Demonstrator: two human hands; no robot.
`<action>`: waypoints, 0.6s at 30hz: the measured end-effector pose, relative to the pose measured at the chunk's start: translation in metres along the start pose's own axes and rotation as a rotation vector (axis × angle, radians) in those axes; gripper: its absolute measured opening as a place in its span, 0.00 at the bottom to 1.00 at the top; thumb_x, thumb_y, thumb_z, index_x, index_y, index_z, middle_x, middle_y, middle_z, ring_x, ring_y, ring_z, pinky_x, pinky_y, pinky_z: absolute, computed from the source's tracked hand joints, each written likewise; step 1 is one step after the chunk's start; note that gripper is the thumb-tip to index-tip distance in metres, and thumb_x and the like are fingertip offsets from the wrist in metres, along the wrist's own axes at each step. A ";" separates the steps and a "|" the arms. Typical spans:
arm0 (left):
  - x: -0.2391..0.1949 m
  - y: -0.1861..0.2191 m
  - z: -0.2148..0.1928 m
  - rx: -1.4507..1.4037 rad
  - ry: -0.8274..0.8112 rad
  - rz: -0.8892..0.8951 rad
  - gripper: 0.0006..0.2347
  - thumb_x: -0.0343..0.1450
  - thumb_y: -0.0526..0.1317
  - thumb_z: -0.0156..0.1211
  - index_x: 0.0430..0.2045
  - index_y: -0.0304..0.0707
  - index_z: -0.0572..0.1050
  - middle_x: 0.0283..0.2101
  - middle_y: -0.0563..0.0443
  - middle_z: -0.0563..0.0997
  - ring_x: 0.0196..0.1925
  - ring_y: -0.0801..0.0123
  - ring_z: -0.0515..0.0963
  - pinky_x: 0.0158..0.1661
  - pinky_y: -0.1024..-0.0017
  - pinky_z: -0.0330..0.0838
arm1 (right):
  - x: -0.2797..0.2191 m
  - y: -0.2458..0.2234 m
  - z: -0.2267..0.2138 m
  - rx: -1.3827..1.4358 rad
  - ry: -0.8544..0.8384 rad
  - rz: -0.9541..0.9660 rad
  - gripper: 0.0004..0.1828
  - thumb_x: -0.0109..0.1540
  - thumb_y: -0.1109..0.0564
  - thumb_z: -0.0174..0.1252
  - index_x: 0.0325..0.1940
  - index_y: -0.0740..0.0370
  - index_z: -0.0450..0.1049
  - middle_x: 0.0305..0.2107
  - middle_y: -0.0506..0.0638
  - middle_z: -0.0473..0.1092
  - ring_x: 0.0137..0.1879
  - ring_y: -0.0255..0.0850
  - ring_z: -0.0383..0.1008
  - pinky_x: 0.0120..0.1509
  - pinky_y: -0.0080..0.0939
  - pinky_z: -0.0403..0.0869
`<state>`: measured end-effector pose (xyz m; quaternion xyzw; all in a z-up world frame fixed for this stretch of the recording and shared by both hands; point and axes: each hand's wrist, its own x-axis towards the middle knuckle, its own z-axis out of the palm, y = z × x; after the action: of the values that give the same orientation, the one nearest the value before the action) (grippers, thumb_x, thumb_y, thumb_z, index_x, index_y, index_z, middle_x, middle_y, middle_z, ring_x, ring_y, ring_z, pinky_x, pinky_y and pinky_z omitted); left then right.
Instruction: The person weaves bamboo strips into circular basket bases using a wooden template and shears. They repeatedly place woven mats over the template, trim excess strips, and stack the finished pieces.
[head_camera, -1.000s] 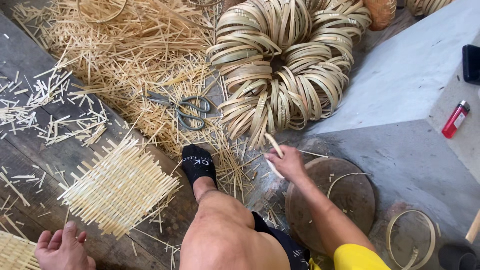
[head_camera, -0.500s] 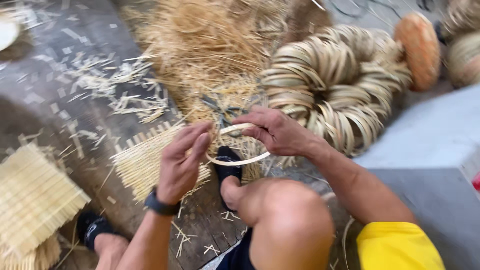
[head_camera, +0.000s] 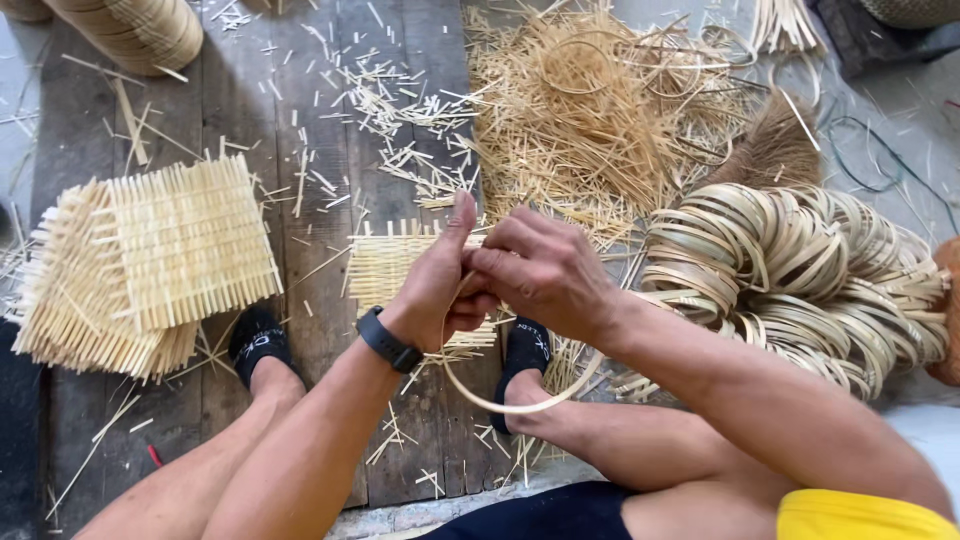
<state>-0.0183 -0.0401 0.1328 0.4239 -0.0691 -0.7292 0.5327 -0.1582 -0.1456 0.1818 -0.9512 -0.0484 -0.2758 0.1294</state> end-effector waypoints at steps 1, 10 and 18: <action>0.000 -0.002 -0.002 0.015 0.040 0.041 0.31 0.66 0.77 0.40 0.10 0.50 0.59 0.13 0.64 0.57 0.12 0.79 0.57 0.13 0.77 0.44 | 0.002 -0.001 0.006 -0.013 0.013 0.021 0.11 0.58 0.58 0.71 0.43 0.60 0.80 0.30 0.46 0.68 0.35 0.39 0.70 0.33 0.39 0.72; 0.003 -0.033 -0.019 -0.103 0.190 0.235 0.30 0.65 0.75 0.40 0.11 0.48 0.61 0.13 0.65 0.55 0.11 0.82 0.52 0.11 0.77 0.44 | -0.005 -0.012 0.033 -0.026 0.065 0.110 0.13 0.55 0.60 0.72 0.43 0.59 0.81 0.27 0.46 0.64 0.34 0.39 0.68 0.33 0.40 0.71; 0.001 -0.024 -0.036 -0.068 -0.024 0.240 0.44 0.60 0.80 0.26 0.26 0.34 0.78 0.17 0.57 0.71 0.14 0.77 0.63 0.13 0.78 0.49 | -0.011 0.008 0.037 0.165 0.074 0.207 0.14 0.60 0.54 0.71 0.48 0.56 0.80 0.36 0.45 0.73 0.37 0.33 0.73 0.36 0.33 0.76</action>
<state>-0.0104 -0.0182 0.0965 0.3856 -0.1011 -0.6671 0.6293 -0.1467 -0.1435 0.1437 -0.9264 0.0323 -0.2911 0.2365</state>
